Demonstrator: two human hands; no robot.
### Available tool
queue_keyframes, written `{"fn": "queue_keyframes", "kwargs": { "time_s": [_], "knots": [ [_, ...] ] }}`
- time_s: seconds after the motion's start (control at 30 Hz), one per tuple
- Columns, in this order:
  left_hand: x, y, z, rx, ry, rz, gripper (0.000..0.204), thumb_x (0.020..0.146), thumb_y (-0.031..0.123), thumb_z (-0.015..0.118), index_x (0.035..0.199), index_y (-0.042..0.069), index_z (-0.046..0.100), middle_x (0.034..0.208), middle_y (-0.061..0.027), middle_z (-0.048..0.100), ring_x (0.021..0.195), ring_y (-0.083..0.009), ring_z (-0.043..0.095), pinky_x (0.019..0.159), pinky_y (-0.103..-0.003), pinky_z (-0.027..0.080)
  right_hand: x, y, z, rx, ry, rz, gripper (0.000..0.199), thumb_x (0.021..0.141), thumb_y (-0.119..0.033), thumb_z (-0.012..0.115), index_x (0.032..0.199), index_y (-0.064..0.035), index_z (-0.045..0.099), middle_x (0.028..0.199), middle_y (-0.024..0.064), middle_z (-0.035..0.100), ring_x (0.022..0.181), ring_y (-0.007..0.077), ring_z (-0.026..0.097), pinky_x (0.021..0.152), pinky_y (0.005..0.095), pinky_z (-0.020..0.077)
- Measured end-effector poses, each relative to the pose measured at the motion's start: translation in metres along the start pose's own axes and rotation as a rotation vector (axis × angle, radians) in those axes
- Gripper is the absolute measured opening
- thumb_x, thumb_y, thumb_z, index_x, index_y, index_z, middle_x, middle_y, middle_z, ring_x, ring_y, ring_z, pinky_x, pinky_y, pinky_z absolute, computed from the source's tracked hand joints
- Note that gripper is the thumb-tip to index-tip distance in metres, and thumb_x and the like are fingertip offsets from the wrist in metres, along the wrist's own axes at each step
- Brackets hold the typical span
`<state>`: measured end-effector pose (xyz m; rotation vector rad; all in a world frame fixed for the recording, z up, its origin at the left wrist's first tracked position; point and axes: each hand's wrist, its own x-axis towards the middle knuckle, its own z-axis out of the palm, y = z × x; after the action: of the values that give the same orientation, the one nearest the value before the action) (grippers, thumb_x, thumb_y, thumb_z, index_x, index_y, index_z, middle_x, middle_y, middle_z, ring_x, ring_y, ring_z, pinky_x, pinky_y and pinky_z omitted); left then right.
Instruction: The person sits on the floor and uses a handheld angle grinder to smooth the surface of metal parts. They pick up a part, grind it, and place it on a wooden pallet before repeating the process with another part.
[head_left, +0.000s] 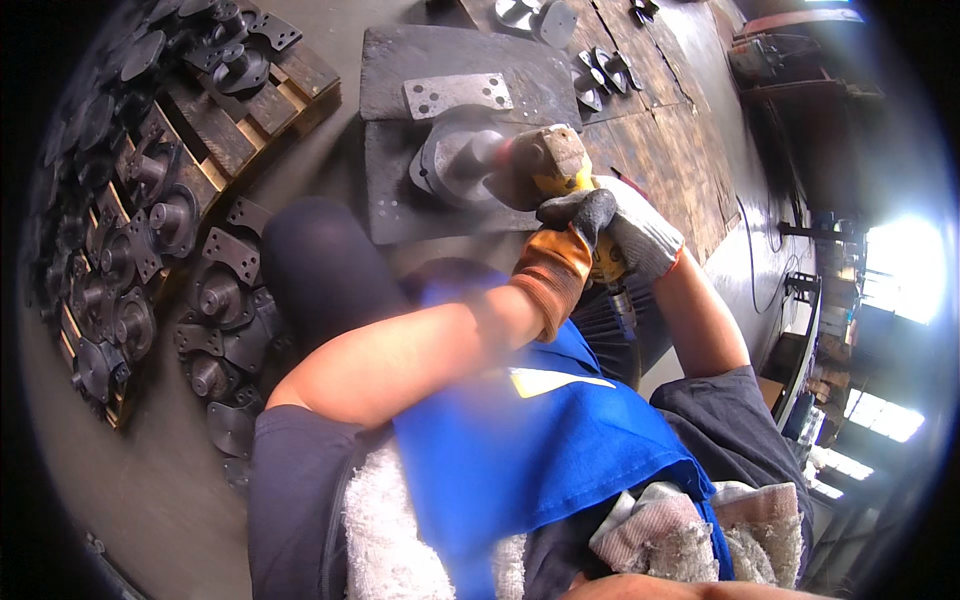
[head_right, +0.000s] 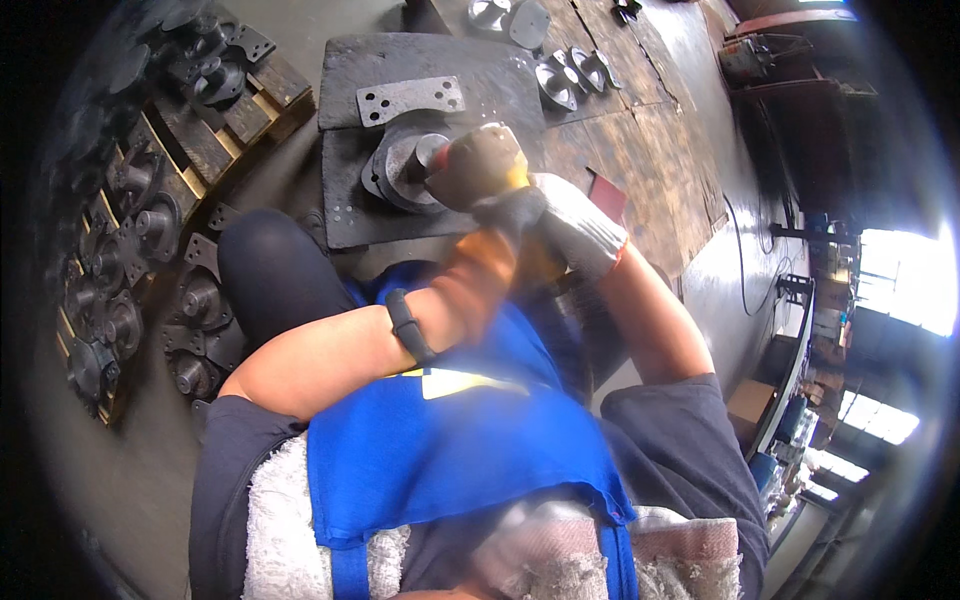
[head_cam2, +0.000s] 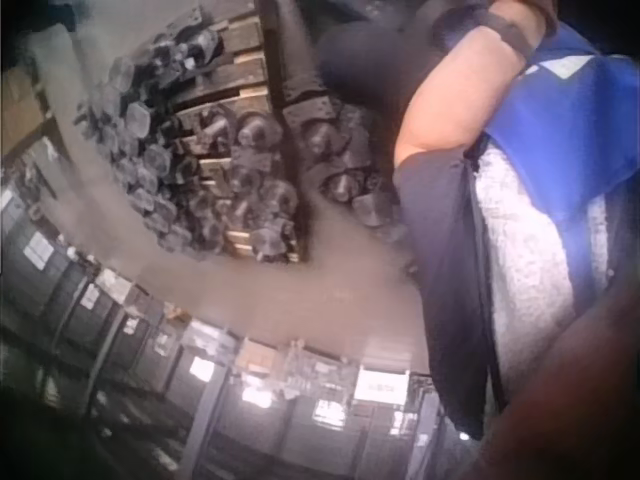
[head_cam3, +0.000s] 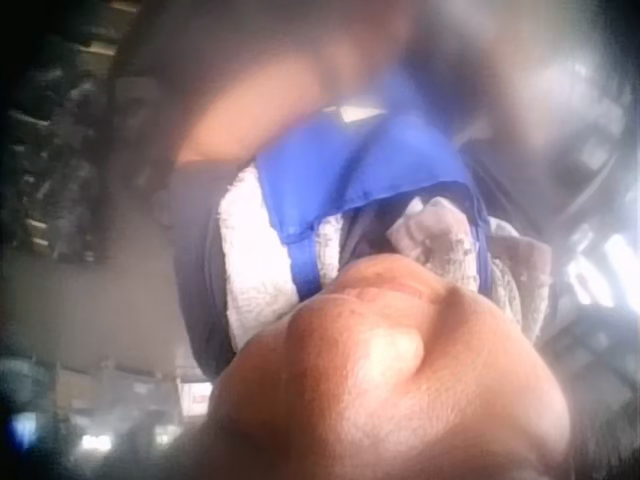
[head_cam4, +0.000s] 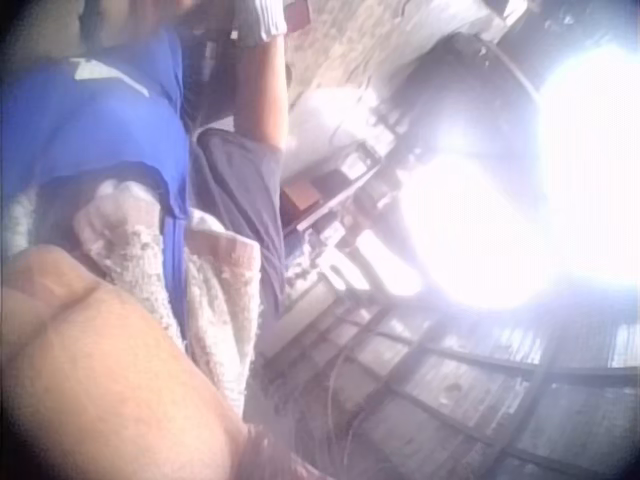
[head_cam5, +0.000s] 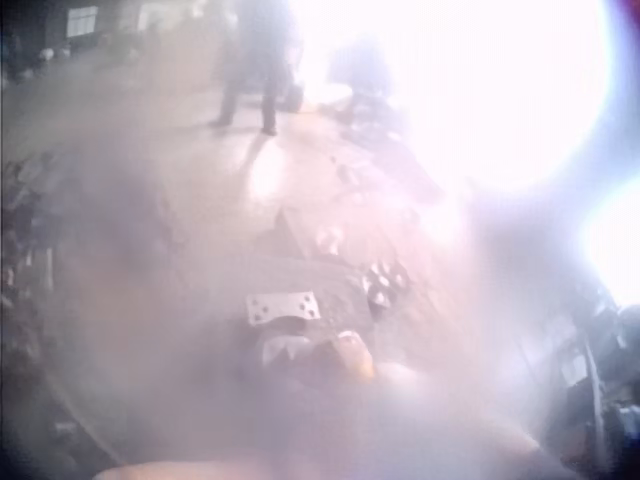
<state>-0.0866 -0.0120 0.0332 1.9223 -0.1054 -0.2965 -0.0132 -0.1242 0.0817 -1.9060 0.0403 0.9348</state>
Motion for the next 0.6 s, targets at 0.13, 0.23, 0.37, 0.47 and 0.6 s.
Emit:
{"fn": "queue_keyframes", "kwargs": {
  "time_s": [0.13, 0.23, 0.37, 0.47, 0.6],
  "knots": [
    [0.006, -0.054, 0.047, -0.371, -0.068, 0.091, 0.030, 0.097, 0.021, 0.048, 0.123, 0.006, 0.055, 0.105, -0.0135, 0.067, 0.092, -0.0248, 0.067, 0.076, -0.034, 0.054, -0.003, 0.022, 0.014, -0.305, 0.133, -0.031, 0.034, 0.087, -0.020, 0.068, 0.112, 0.0029, 0.066, 0.105, 0.0052, 0.067, 0.090, 0.0120, 0.063, 0.082, 0.0269, 0.0519],
    [-0.013, -0.071, 0.060, 0.047, -0.051, 0.270, 0.043, 0.092, 0.028, 0.055, 0.127, 0.004, 0.049, 0.108, -0.0129, 0.065, 0.092, -0.0216, 0.066, 0.074, -0.032, 0.054, -0.024, 0.036, 0.023, -0.113, 0.138, -0.045, 0.035, 0.084, -0.018, 0.072, 0.112, 0.0031, 0.066, 0.101, 0.0048, 0.067, 0.088, 0.0117, 0.063, 0.080, 0.0270, 0.0518],
    [-0.033, -0.097, 0.066, 0.968, -0.214, 0.373, 0.061, 0.084, 0.030, 0.064, 0.132, -0.002, 0.046, 0.111, -0.0110, 0.064, 0.092, -0.0229, 0.065, 0.076, -0.033, 0.053, -0.021, 0.071, 0.028, -0.273, 0.079, -0.224, 0.031, 0.084, -0.014, 0.072, 0.109, 0.0025, 0.066, 0.097, 0.0048, 0.068, 0.086, 0.0124, 0.064, 0.079, 0.0273, 0.0519],
    [-0.028, -0.068, 0.054, 0.303, -0.249, -0.197, 0.060, 0.086, 0.044, 0.059, 0.128, 0.003, 0.052, 0.107, -0.0122, 0.067, 0.093, -0.0259, 0.067, 0.077, -0.036, 0.055, -0.017, 0.078, 0.031, -0.296, 0.053, -0.330, 0.030, 0.086, -0.015, 0.069, 0.110, 0.0021, 0.066, 0.097, 0.0055, 0.068, 0.087, 0.0135, 0.065, 0.079, 0.0279, 0.0521],
    [0.015, -0.078, 0.075, -0.608, -0.162, -0.748, 0.084, 0.075, 0.076, 0.053, 0.123, 0.008, 0.059, 0.104, -0.0160, 0.069, 0.093, -0.0280, 0.070, 0.076, -0.038, 0.057, -0.008, 0.072, 0.036, -0.203, -0.030, -0.384, 0.032, 0.089, -0.020, 0.066, 0.112, 0.0019, 0.066, 0.101, 0.0067, 0.069, 0.090, 0.0145, 0.065, 0.081, 0.0287, 0.0520]
  ]
}}
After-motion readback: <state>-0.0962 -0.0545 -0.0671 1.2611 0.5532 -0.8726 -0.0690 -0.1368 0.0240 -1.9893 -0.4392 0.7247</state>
